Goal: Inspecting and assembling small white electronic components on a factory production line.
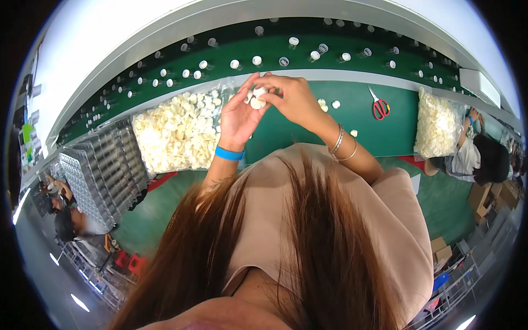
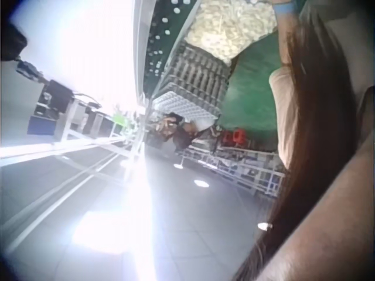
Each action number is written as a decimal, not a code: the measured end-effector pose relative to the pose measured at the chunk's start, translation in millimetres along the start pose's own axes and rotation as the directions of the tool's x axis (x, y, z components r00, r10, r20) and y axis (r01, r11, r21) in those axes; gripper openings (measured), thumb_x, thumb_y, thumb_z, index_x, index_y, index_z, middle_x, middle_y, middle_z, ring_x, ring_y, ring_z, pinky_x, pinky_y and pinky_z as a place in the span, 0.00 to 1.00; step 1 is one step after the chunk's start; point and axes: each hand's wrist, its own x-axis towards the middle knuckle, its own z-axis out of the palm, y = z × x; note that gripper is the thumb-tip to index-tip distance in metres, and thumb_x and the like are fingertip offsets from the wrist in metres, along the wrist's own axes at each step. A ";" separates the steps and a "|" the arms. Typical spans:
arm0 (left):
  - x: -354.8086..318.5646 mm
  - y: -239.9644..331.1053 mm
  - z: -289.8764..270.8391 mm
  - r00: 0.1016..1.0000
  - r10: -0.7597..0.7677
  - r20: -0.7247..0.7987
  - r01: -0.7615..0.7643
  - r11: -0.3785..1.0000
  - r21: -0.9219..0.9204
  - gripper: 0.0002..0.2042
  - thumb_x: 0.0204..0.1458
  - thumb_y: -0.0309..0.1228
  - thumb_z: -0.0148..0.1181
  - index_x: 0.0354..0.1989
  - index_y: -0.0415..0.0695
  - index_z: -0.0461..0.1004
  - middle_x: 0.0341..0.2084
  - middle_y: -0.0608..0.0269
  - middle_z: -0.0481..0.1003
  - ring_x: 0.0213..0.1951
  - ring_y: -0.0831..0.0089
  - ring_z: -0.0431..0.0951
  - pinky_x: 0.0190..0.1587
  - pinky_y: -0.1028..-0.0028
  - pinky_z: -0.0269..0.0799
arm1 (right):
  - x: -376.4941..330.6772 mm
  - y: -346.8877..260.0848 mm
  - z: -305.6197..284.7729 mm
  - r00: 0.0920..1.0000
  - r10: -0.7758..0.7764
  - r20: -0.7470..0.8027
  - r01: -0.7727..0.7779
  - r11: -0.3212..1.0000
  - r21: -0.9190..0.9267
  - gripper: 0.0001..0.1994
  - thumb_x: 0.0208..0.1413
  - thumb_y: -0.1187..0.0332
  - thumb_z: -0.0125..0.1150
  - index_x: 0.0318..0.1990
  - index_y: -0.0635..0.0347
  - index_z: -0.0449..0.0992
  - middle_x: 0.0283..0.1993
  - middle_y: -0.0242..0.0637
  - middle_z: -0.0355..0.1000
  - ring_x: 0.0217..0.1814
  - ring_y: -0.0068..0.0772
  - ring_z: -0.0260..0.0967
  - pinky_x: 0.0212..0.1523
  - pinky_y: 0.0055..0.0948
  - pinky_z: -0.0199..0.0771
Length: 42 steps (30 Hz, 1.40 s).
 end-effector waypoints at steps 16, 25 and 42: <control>18.2 -58.1 18.0 0.958 0.188 -0.215 -0.111 0.938 0.329 0.11 0.54 0.21 0.58 0.46 0.35 0.73 0.39 0.58 0.76 0.43 0.72 0.77 0.50 0.70 0.75 | -18.5 18.5 -52.7 0.990 -0.110 -0.089 0.109 0.994 -0.016 0.09 0.50 0.75 0.63 0.41 0.60 0.77 0.46 0.38 0.74 0.41 0.32 0.74 0.38 0.27 0.76; 13.0 -97.8 -17.4 0.919 0.120 -0.377 -0.055 0.983 0.177 0.13 0.54 0.24 0.60 0.47 0.39 0.73 0.40 0.63 0.77 0.39 0.77 0.77 0.41 0.80 0.75 | -16.7 56.5 -65.1 0.875 -0.414 0.251 0.464 0.866 -0.187 0.09 0.47 0.71 0.65 0.37 0.59 0.77 0.43 0.35 0.76 0.46 0.40 0.73 0.46 0.34 0.74; -36.5 -146.5 -62.4 0.740 0.231 -0.632 -0.271 0.962 0.034 0.12 0.56 0.27 0.58 0.47 0.39 0.70 0.43 0.61 0.75 0.39 0.78 0.74 0.39 0.82 0.74 | 106.7 208.2 28.9 0.934 -0.188 0.305 0.268 0.931 -0.249 0.21 0.46 0.76 0.64 0.50 0.57 0.70 0.44 0.37 0.77 0.47 0.42 0.74 0.49 0.36 0.73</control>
